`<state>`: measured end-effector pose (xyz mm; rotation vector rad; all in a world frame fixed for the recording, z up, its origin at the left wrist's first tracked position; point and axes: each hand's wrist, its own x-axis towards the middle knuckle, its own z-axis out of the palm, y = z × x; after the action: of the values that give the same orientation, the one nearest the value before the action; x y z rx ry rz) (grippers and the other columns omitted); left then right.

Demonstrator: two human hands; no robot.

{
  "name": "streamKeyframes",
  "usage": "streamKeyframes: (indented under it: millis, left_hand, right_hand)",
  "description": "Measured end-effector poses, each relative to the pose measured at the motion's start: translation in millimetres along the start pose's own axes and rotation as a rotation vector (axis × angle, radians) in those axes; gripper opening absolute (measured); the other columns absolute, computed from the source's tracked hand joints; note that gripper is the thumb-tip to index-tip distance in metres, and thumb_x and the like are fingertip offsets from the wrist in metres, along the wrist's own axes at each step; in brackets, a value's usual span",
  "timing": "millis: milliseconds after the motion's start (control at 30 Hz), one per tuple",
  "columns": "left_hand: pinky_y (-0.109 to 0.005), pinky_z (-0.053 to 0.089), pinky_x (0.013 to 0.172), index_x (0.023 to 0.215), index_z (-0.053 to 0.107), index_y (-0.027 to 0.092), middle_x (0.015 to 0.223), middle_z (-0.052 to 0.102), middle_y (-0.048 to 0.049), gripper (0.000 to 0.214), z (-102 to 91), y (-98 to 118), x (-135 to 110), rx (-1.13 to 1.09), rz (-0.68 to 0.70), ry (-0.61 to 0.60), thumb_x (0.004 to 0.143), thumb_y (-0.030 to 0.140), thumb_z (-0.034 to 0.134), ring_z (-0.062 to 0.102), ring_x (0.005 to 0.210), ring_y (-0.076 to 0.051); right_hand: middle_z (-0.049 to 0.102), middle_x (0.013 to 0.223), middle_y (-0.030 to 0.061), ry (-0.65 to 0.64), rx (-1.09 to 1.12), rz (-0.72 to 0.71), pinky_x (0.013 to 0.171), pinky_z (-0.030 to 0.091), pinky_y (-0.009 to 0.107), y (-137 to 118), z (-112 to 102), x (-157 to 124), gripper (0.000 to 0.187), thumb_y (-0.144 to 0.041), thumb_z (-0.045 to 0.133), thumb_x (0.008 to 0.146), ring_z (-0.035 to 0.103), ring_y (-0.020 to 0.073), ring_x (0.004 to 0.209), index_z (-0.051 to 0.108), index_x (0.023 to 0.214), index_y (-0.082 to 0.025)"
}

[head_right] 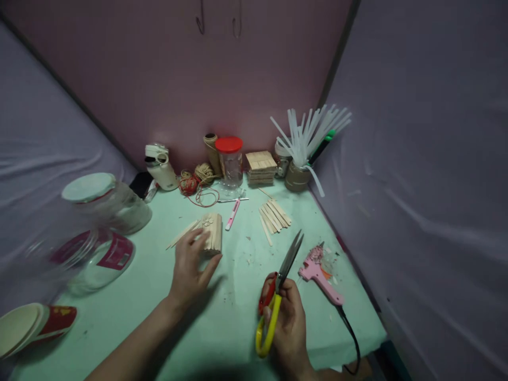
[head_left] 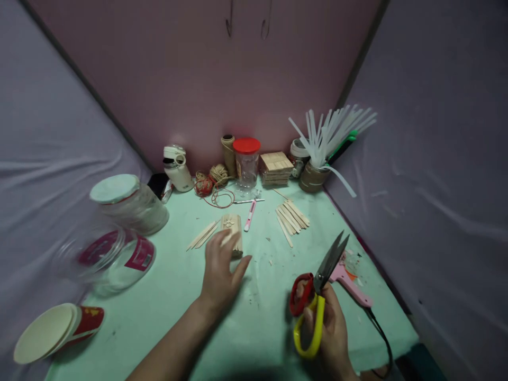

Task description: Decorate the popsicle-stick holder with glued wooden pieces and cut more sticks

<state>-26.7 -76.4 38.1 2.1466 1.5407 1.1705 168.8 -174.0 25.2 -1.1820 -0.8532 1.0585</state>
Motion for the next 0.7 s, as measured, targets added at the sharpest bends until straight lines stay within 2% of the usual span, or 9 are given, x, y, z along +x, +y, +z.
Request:
streamKeyframes:
  millis: [67,133,233,333,433,533,633,700]
  left_hand:
    - [-0.044,0.044,0.096,0.108,0.064,0.028,0.109,0.061,-0.0094,0.024,14.2,18.3,15.0,-0.071,0.1,-0.273,0.088,0.027,0.053,0.055,0.11,-0.026]
    - [-0.039,0.047,0.088,0.099,0.068,0.026,0.101,0.063,-0.0085,0.023,37.7,31.8,34.3,-0.087,0.184,-0.507,0.089,0.022,0.048,0.057,0.1,-0.024]
    - [-0.038,0.045,0.083,0.093,0.069,0.022,0.099,0.061,-0.0104,0.025,79.1,39.1,67.3,0.018,0.291,-0.681,0.084,0.012,0.048,0.054,0.096,-0.025]
    - [-0.035,0.042,0.082,0.085,0.07,0.021,0.1,0.058,-0.0102,0.02,112.8,33.9,94.9,0.074,0.403,-0.826,0.081,0.012,0.052,0.05,0.098,-0.025]
    - [-0.034,0.04,0.08,0.078,0.069,0.02,0.096,0.057,-0.0086,0.017,132.3,25.4,108.0,0.079,0.428,-0.879,0.078,0.011,0.055,0.048,0.096,-0.024]
    - [-0.034,0.037,0.077,0.074,0.067,0.019,0.096,0.058,-0.0089,0.012,138.9,22.8,110.1,0.079,0.446,-0.909,0.076,0.012,0.058,0.048,0.097,-0.025]
    - [-0.035,0.036,0.078,0.077,0.065,0.018,0.096,0.06,-0.0092,0.013,133.1,32.4,112.1,0.079,0.462,-0.906,0.079,0.011,0.055,0.049,0.098,-0.025]
    - [-0.036,0.035,0.082,0.081,0.064,0.018,0.092,0.062,-0.0078,0.016,120.0,45.6,114.5,0.033,0.456,-0.854,0.082,0.01,0.05,0.051,0.096,-0.023]
  right_hand:
    - [0.06,0.076,0.0008,0.043,-0.032,0.004,0.055,0.047,0.023,3.4,-9.5,-5.1,0.033,-0.043,0.071,0.075,0.055,0.0139,0.062,0.054,0.096,-0.025]
    - [0.059,0.074,0.0003,0.109,-0.025,0.02,0.054,0.047,0.024,4.5,-17.4,-10.5,0.034,-0.043,0.072,0.074,0.055,0.0141,0.061,0.054,0.096,-0.024]
    - [0.055,0.07,-0.0011,0.15,-0.005,0.029,0.052,0.045,0.024,-0.1,-26.1,-17.8,0.029,-0.044,0.069,0.076,0.051,0.0132,0.058,0.054,0.091,-0.023]
    - [0.054,0.069,-0.0014,0.203,-0.014,0.063,0.051,0.045,0.024,-6.1,-34.1,-22.8,0.027,-0.044,0.069,0.075,0.05,0.0129,0.057,0.055,0.086,-0.023]
    - [0.056,0.071,-0.0003,0.255,-0.055,0.111,0.051,0.047,0.024,-4.7,-43.2,-25.7,0.03,-0.042,0.072,0.072,0.053,0.0138,0.059,0.056,0.086,-0.021]
    - [0.058,0.071,0.0005,0.226,-0.046,0.11,0.051,0.046,0.024,1.5,-48.9,-26.6,0.03,-0.041,0.071,0.073,0.054,0.0136,0.059,0.056,0.087,-0.019]
    - [0.058,0.071,-0.0002,0.199,-0.021,0.101,0.05,0.045,0.023,4.7,-47.5,-25.2,0.03,-0.041,0.07,0.075,0.053,0.0128,0.058,0.056,0.09,-0.02]
    - [0.057,0.07,-0.0013,0.197,-0.037,0.081,0.05,0.045,0.023,4.2,-43.5,-23.5,0.026,-0.039,0.069,0.077,0.052,0.0119,0.057,0.056,0.09,-0.021]
